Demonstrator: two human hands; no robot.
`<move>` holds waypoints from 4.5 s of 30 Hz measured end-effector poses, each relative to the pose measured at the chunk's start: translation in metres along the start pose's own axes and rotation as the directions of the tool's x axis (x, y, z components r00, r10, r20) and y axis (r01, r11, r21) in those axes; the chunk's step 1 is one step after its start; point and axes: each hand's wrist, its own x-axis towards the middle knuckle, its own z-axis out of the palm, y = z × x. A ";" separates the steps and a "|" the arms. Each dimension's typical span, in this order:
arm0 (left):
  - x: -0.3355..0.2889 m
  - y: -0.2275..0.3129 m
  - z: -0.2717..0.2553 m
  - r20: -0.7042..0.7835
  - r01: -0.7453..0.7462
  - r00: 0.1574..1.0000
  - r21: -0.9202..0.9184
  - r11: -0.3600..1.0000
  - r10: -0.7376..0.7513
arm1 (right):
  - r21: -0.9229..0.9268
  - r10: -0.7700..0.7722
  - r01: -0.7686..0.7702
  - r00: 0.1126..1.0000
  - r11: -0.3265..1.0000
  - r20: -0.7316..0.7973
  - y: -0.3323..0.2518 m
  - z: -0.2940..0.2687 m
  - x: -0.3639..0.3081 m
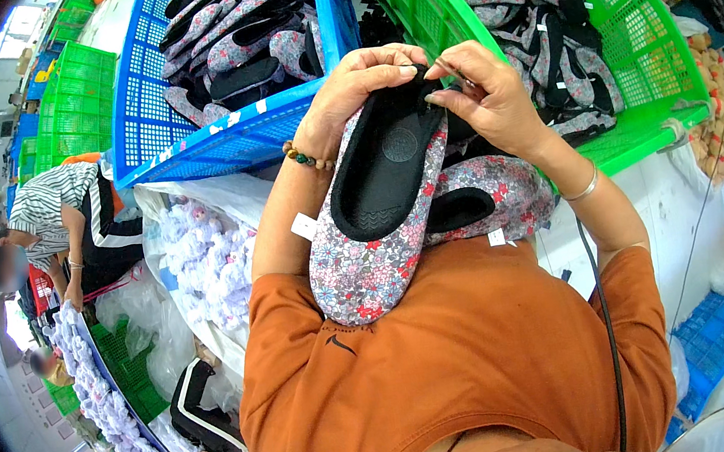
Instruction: The person uses a pair of scissors to trim excess fabric and loose threads from the edges of floral-patterned slip-on shoes. They handle the shoes one at a time, rotating them to access different sides, and place the finished shoes into a blue basket.
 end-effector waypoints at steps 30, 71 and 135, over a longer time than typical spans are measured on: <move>0.002 -0.002 0.003 -0.039 0.109 0.993 -0.004 0.994 -0.109 | 0.120 0.520 -0.557 0.819 0.822 0.242 -0.004 -0.004 -0.006; -0.056 0.033 0.030 -0.067 -0.111 0.910 0.911 0.396 0.409 | 0.220 0.515 -0.553 0.832 0.804 0.207 -0.024 -0.012 -0.016; -0.050 -0.013 -0.001 -0.308 0.172 0.945 0.756 0.631 0.111 | -0.462 0.208 -0.100 0.960 0.881 0.189 -0.027 -0.023 -0.005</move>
